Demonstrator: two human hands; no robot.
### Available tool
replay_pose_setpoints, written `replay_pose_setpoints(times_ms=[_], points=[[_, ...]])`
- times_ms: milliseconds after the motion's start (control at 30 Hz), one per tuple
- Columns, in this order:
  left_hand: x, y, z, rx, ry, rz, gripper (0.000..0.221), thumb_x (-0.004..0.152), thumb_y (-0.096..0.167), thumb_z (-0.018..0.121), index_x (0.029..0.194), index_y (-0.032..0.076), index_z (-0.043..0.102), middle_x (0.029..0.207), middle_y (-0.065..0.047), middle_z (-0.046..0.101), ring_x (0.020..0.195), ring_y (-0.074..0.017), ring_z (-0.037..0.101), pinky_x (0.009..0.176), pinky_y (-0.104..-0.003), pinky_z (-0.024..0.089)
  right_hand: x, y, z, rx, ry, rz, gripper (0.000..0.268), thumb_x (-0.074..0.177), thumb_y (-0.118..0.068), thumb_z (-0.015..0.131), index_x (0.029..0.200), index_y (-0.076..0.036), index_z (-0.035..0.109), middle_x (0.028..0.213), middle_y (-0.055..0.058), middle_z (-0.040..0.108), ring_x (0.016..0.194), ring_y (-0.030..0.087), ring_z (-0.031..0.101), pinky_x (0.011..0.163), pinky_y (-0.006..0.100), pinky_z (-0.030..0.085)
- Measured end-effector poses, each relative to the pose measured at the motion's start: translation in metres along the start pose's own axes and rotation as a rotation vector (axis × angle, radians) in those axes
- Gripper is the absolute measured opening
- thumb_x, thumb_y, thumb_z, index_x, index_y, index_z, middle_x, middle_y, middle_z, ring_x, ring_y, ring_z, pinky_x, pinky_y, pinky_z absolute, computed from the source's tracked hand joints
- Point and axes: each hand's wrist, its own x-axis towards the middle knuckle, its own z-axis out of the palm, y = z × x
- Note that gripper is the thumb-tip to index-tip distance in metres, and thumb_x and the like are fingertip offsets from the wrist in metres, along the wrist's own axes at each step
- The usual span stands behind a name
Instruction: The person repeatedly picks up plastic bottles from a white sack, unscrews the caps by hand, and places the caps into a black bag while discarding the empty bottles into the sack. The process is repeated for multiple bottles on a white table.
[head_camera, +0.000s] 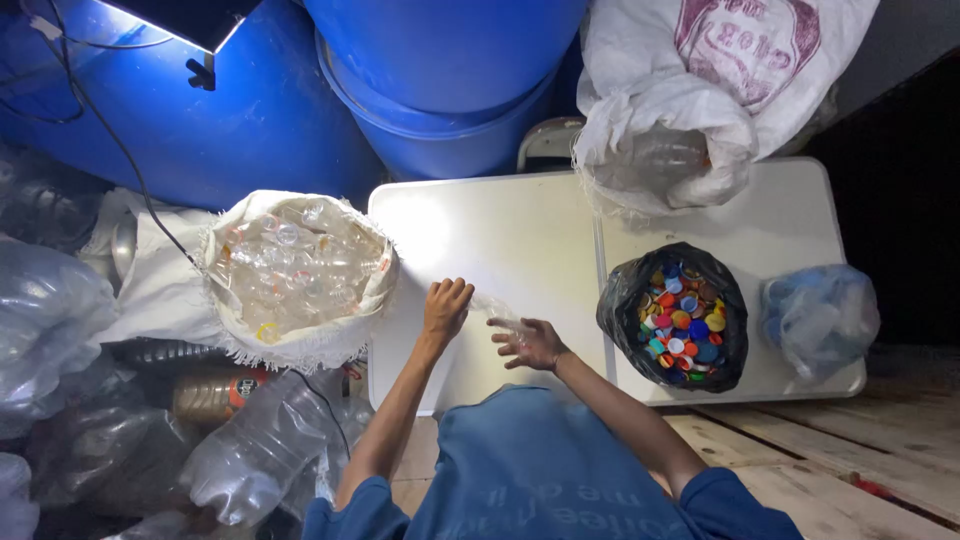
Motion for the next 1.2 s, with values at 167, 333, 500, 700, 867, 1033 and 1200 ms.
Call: replay_pose_setpoints(times_ms=[167,333,500,700,867,1033,1200], points=[[-0.006,-0.005,0.001,-0.044,-0.081,0.019,0.024,0.074,0.009,0.072,0.096,0.011,0.063,0.090,-0.005,0.059,0.081,-0.0262,0.061,0.066,-0.043,0.050,0.017,-0.012,-0.044,-0.101,-0.060,0.108,0.038,0.092,-0.013,0.063,0.126,-0.007,0.049,0.093,0.001,0.047,0.067,0.009,0.043,0.057,0.023,0.042],[-0.028,-0.010,0.024,-0.160,-0.444,-0.120,0.024,0.073,0.011,0.072,0.096,0.006,0.065,0.090,-0.011,0.069,0.074,-0.0374,0.069,0.063,-0.051,0.055,0.019,-0.024,-0.017,-0.693,0.270,0.212,0.021,0.092,-0.010,0.066,0.092,-0.012,0.045,0.074,-0.003,0.045,0.057,0.009,0.043,0.052,0.026,0.041],[-0.021,0.002,0.012,-0.216,-0.630,-0.446,0.021,0.072,0.014,0.072,0.090,0.004,0.075,0.084,-0.026,0.070,0.079,-0.0462,0.069,0.072,-0.054,0.056,0.033,-0.021,0.003,-1.626,0.633,0.153,0.015,0.085,-0.012,0.062,0.094,-0.005,0.053,0.071,0.009,0.061,0.063,0.023,0.062,0.058,0.039,0.051],[-0.041,-0.001,0.043,-0.353,-0.658,-0.516,0.031,0.073,0.027,0.083,0.077,-0.002,0.072,0.075,-0.026,0.070,0.074,-0.0428,0.071,0.071,-0.050,0.058,0.032,-0.025,-0.040,-2.117,0.569,-0.039,0.031,0.087,-0.016,0.059,0.114,0.000,0.057,0.089,0.022,0.070,0.083,0.038,0.067,0.073,0.049,0.052],[-0.022,0.016,0.022,-0.289,-0.603,-0.559,0.031,0.073,0.029,0.085,0.089,0.004,0.074,0.080,-0.019,0.074,0.078,-0.0391,0.072,0.070,-0.050,0.056,0.022,-0.030,-0.027,-2.012,0.520,0.066,0.034,0.088,-0.019,0.061,0.115,-0.001,0.053,0.090,0.019,0.068,0.080,0.033,0.066,0.071,0.046,0.051],[-0.019,0.018,0.024,-0.180,-0.541,-0.459,0.037,0.072,0.032,0.087,0.093,0.006,0.071,0.088,-0.016,0.074,0.083,-0.0365,0.071,0.070,-0.049,0.055,0.018,-0.031,-0.068,-1.430,0.435,0.162,0.030,0.093,-0.022,0.063,0.113,-0.005,0.049,0.084,0.007,0.057,0.069,0.019,0.054,0.060,0.036,0.045],[-0.035,0.006,0.066,-0.043,-0.404,-0.153,0.022,0.067,0.020,0.081,0.082,0.008,0.069,0.085,-0.013,0.072,0.084,-0.0340,0.070,0.083,-0.046,0.051,0.011,-0.019,-0.037,-0.707,0.198,0.173,0.023,0.099,-0.025,0.059,0.105,-0.005,0.050,0.089,0.004,0.060,0.076,0.015,0.063,0.064,0.031,0.052]])
